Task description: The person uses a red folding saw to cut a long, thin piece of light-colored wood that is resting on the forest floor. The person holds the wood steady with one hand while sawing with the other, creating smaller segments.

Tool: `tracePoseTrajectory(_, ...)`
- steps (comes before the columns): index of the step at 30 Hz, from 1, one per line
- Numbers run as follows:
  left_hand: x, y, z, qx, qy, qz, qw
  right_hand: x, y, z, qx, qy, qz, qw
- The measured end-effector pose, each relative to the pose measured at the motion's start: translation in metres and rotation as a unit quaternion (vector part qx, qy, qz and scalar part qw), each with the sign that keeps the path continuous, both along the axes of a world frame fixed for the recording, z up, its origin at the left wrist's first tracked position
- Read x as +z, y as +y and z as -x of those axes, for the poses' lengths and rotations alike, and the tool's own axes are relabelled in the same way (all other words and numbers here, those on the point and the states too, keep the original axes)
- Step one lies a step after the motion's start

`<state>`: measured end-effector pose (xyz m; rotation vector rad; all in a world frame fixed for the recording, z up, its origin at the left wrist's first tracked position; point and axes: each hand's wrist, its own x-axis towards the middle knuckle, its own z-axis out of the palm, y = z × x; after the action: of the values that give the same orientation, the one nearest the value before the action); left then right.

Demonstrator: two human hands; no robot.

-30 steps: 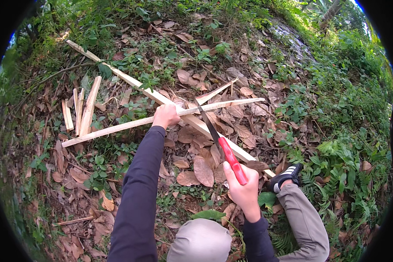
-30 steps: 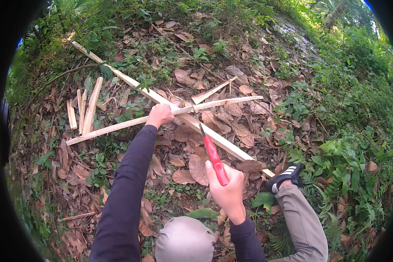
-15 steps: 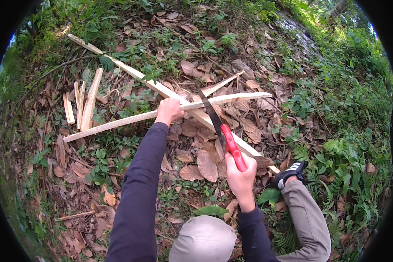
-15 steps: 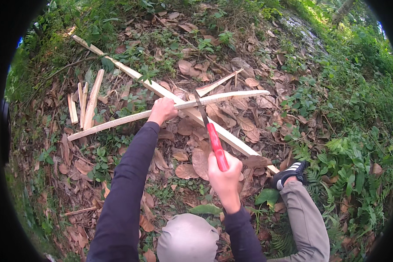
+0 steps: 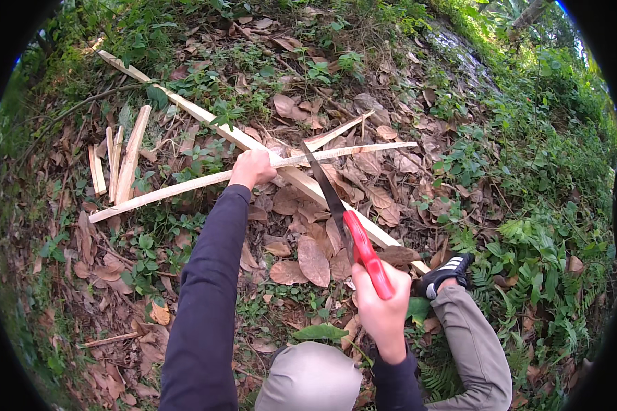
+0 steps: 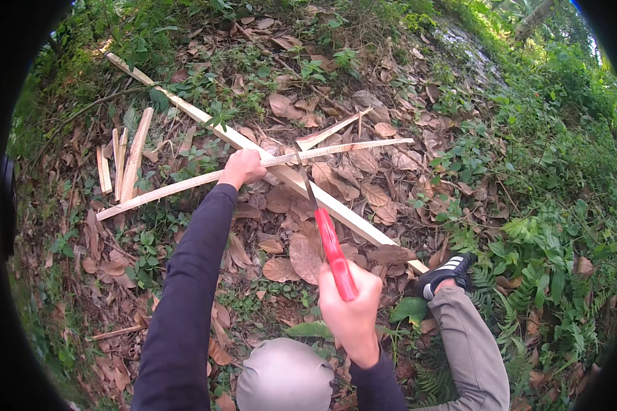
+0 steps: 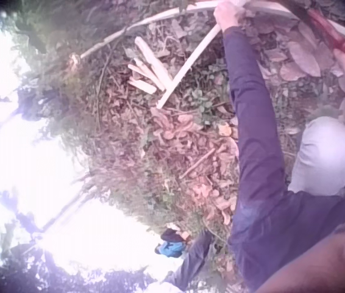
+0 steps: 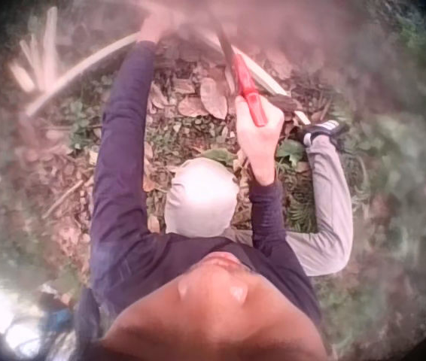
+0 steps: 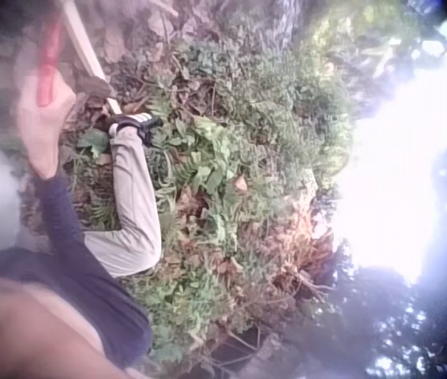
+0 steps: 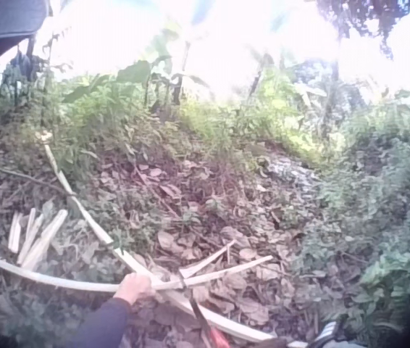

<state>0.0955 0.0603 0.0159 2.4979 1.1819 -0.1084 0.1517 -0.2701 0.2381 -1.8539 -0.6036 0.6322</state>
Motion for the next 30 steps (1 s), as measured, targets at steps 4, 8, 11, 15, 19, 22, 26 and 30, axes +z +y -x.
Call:
tracePoseTrajectory(4, -0.008, -0.018, 0.002, -0.013, -0.006, -0.048, 0.999, -0.033, 0.033, -0.022, 0.008, -0.108, -0.032, 0.994)
tracePoseTrajectory(8, -0.001, -0.002, 0.008, 0.006, 0.013, -0.028, 1.0, -0.009, 0.028, -0.006, 0.034, -0.073, 0.005, 0.997)
tracePoseTrajectory(11, -0.003, -0.014, -0.006, -0.002, 0.015, -0.022, 1.0, -0.006, 0.004, 0.006, 0.018, -0.056, 0.0, 0.998)
tracePoseTrajectory(15, -0.003, 0.0, -0.001, 0.009, 0.029, -0.021, 0.999, -0.028, 0.046, -0.003, 0.049, -0.09, 0.009, 0.995)
tracePoseTrajectory(19, -0.003, -0.007, -0.006, -0.009, 0.017, -0.028, 0.999, -0.011, 0.01, 0.0, 0.012, -0.047, -0.022, 0.999)
tracePoseTrajectory(22, 0.001, -0.015, -0.006, -0.004, 0.025, -0.016, 1.0, -0.055, 0.038, -0.018, -0.006, -0.064, 0.015, 0.998)
tracePoseTrajectory(26, -0.007, -0.005, 0.007, 0.003, 0.027, -0.029, 0.999, -0.021, 0.028, -0.009, 0.033, -0.047, 0.017, 0.998)
tracePoseTrajectory(30, 0.002, -0.014, -0.006, -0.025, 0.048, 0.0, 0.999, -0.028, 0.011, -0.015, 0.014, -0.02, 0.028, 0.999)
